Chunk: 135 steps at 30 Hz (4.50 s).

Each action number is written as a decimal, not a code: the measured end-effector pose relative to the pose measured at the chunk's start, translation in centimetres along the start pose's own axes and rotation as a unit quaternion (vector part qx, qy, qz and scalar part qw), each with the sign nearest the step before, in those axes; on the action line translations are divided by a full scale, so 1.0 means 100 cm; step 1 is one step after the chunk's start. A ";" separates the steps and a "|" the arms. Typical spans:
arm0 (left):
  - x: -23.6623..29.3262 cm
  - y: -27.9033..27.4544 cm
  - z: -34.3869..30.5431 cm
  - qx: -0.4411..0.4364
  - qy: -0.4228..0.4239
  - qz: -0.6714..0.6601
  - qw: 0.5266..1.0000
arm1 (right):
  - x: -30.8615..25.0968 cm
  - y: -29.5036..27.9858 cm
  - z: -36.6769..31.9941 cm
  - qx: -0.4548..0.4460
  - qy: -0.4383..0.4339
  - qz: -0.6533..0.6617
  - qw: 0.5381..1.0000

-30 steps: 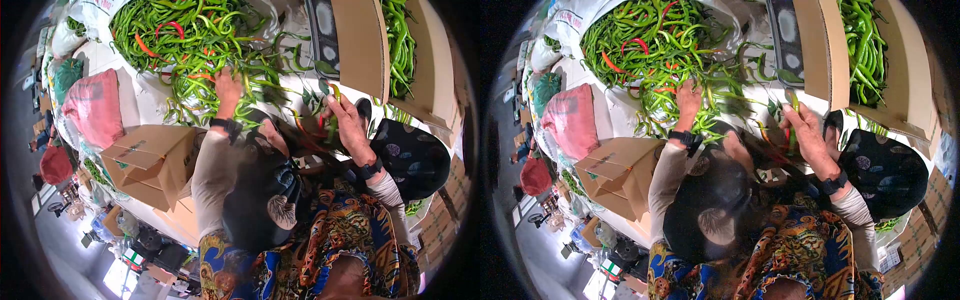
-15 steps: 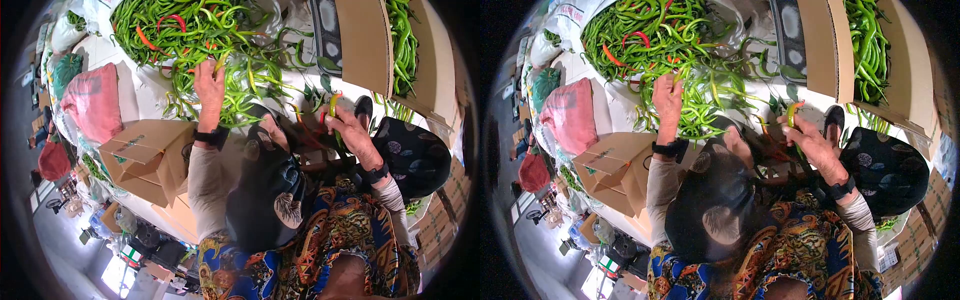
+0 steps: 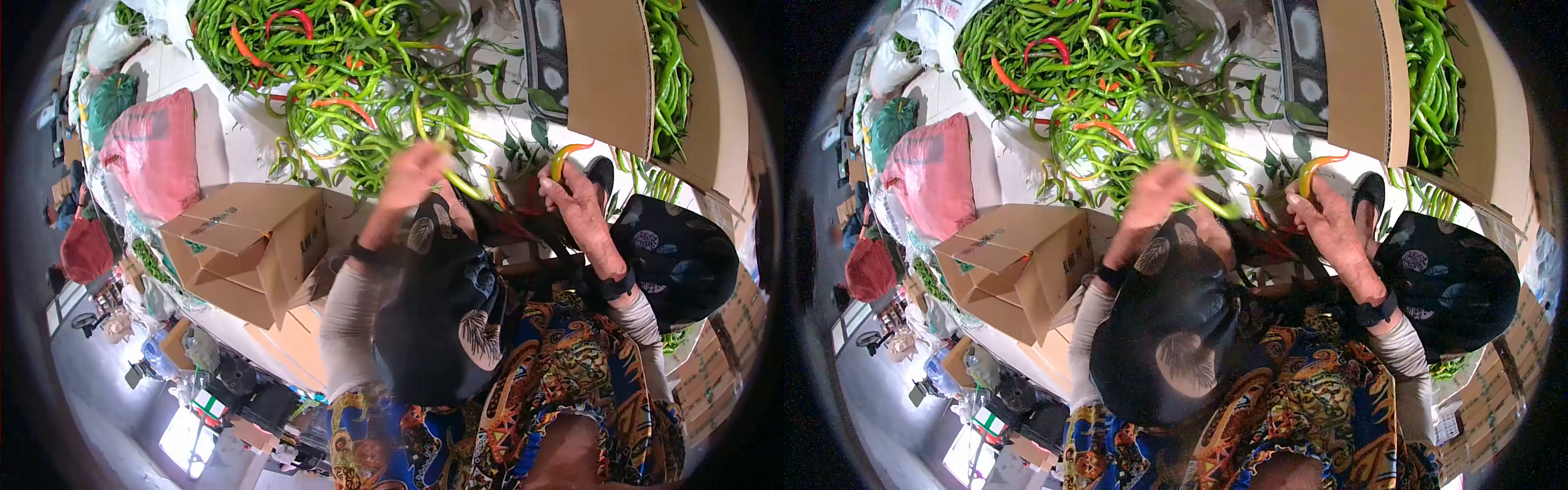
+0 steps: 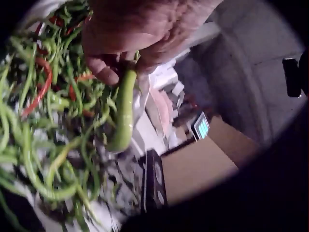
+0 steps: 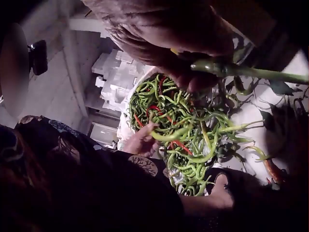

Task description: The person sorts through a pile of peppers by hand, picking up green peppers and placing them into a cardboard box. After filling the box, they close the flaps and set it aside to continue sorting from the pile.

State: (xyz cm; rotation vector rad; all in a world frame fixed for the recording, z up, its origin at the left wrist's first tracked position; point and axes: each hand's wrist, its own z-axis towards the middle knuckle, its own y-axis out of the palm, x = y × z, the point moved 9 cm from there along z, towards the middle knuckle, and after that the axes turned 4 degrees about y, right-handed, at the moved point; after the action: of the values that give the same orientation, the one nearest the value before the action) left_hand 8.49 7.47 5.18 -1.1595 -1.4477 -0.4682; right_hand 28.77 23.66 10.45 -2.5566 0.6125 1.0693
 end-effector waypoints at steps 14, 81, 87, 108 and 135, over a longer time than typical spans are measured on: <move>-0.090 -0.023 0.016 0.097 0.080 0.539 0.833 | 0.022 0.019 0.004 -0.042 0.044 -0.020 0.998; 0.276 -0.007 0.016 -0.072 0.062 -0.745 0.660 | -0.124 -0.035 -0.090 -0.221 -0.287 0.217 0.906; 0.268 -0.001 0.022 -0.060 0.049 -0.757 0.649 | -0.151 -0.086 -0.105 -0.107 -0.301 0.136 0.938; 0.251 0.038 0.019 -0.010 0.013 -0.685 0.729 | -0.187 -0.019 -0.102 0.010 -0.398 -0.162 0.903; 0.253 0.055 0.029 -0.043 0.039 -0.700 0.711 | -0.194 -0.185 -0.106 0.339 -0.370 -0.356 0.788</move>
State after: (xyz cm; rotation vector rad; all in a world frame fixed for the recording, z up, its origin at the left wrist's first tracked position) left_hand 15.55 21.88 25.68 0.1710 -2.0348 -1.5935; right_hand 31.96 40.27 33.83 -1.3461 -0.1792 1.1366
